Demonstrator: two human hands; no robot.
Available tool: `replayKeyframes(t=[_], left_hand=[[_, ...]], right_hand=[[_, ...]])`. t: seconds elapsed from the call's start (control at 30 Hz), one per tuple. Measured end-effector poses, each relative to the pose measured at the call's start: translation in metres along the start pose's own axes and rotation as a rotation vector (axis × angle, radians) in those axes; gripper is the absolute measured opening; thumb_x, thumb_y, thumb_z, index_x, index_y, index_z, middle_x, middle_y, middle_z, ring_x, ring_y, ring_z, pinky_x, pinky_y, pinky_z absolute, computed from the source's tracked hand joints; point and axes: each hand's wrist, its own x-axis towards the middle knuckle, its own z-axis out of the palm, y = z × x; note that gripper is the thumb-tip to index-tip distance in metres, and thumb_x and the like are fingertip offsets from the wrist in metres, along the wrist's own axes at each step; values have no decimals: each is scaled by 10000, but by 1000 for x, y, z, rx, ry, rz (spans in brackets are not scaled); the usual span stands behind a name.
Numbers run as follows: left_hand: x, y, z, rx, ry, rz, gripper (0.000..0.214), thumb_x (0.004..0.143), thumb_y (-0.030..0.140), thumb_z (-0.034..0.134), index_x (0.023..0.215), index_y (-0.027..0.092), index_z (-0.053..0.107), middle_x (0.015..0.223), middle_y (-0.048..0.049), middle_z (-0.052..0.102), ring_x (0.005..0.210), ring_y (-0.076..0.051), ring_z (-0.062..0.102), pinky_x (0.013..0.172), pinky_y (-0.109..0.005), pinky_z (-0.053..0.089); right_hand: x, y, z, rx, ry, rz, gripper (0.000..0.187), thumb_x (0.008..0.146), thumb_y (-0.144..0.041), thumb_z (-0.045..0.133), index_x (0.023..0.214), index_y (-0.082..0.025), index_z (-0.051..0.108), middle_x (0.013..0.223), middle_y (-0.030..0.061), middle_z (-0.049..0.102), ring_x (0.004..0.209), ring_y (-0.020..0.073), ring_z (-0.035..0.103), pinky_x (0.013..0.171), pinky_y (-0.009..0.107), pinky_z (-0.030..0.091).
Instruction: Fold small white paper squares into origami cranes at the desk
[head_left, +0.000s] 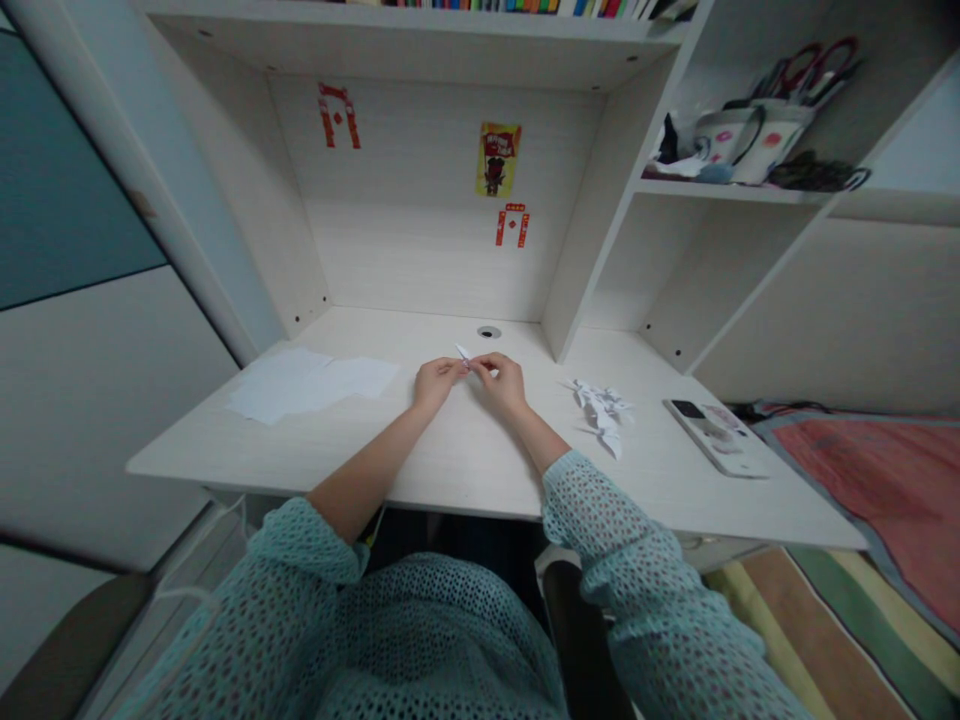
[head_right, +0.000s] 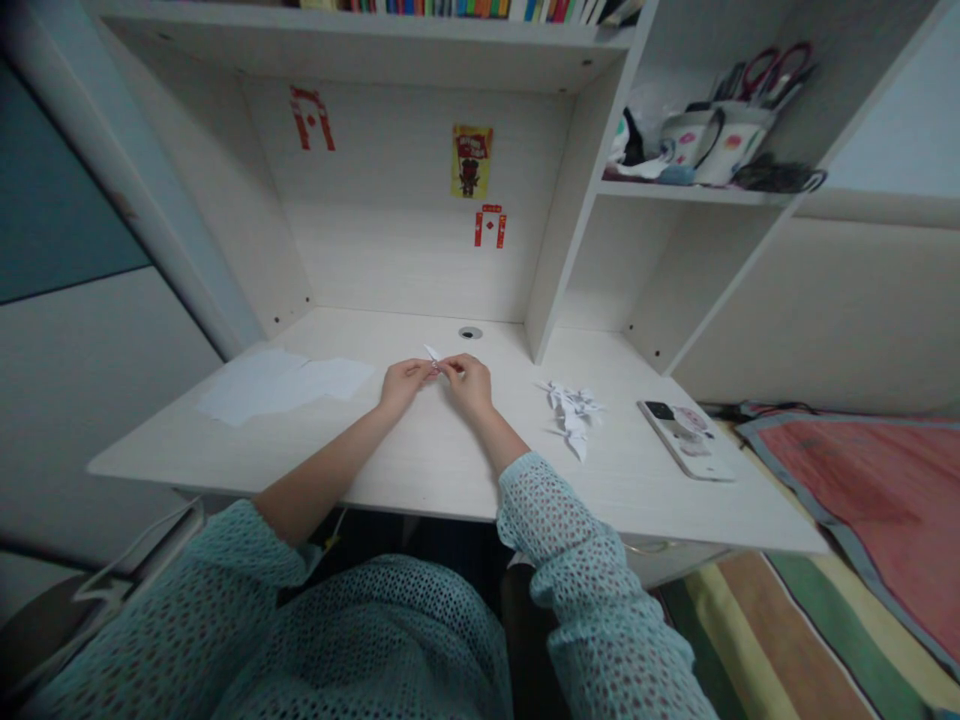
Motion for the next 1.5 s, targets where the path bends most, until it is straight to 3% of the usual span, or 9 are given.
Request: replayKeyframes(t=[0.2, 0.4, 0.53, 0.7, 0.9, 1.1, 1.5], left_hand=[[2, -2, 1, 1, -1, 15, 221, 688, 360, 652, 765, 153, 665, 765, -84, 697, 724, -184, 651, 727, -309, 488], [1, -3, -1, 184, 30, 139, 244, 719, 424, 618, 754, 187, 668, 781, -59, 697, 750, -185, 649, 725, -280, 469], [-7, 5, -3, 393, 89, 235, 202, 732, 427, 615, 768, 242, 689, 811, -31, 698, 760, -188, 637, 697, -255, 432], [-16, 16, -1, 479, 130, 318, 168, 729, 414, 634, 770, 260, 687, 788, -20, 692, 766, -193, 619, 713, -252, 399], [-22, 25, 4, 653, 122, 369, 204, 799, 433, 554, 881, 272, 648, 924, 10, 684, 818, -151, 622, 726, -249, 427], [-21, 25, 3, 627, 162, 492, 205, 754, 417, 618, 860, 245, 654, 977, -32, 652, 928, -161, 597, 696, -253, 464], [-20, 26, 2, 475, 182, 464, 221, 721, 375, 660, 879, 234, 596, 895, 4, 681, 852, -144, 632, 737, -266, 481]], right_hand=[[-1, -2, -1, -27, 16, -2, 180, 807, -263, 486, 835, -197, 652, 813, 33, 677, 711, 156, 594, 719, 282, 465], [-2, 0, 2, 27, 48, 23, 350, 789, -274, 507, 1124, -201, 574, 810, 15, 683, 708, 140, 617, 741, 278, 487], [-1, 4, 6, 49, 49, 67, 307, 770, -313, 537, 1028, -192, 652, 865, 44, 694, 710, 146, 618, 728, 281, 497], [1, 8, 6, 132, 48, 137, 276, 745, -348, 572, 941, -188, 684, 859, 48, 702, 708, 160, 621, 704, 288, 494], [7, 11, 8, 434, 89, 254, 239, 663, -386, 642, 770, -174, 663, 794, 56, 693, 713, 175, 627, 708, 295, 487], [9, 11, 11, 706, 32, 309, 215, 601, -352, 661, 734, -194, 599, 655, -7, 647, 628, 137, 589, 660, 268, 459], [5, 4, 6, 775, -65, 356, 228, 611, -350, 660, 779, -206, 605, 734, -2, 656, 682, 132, 585, 669, 254, 427]])
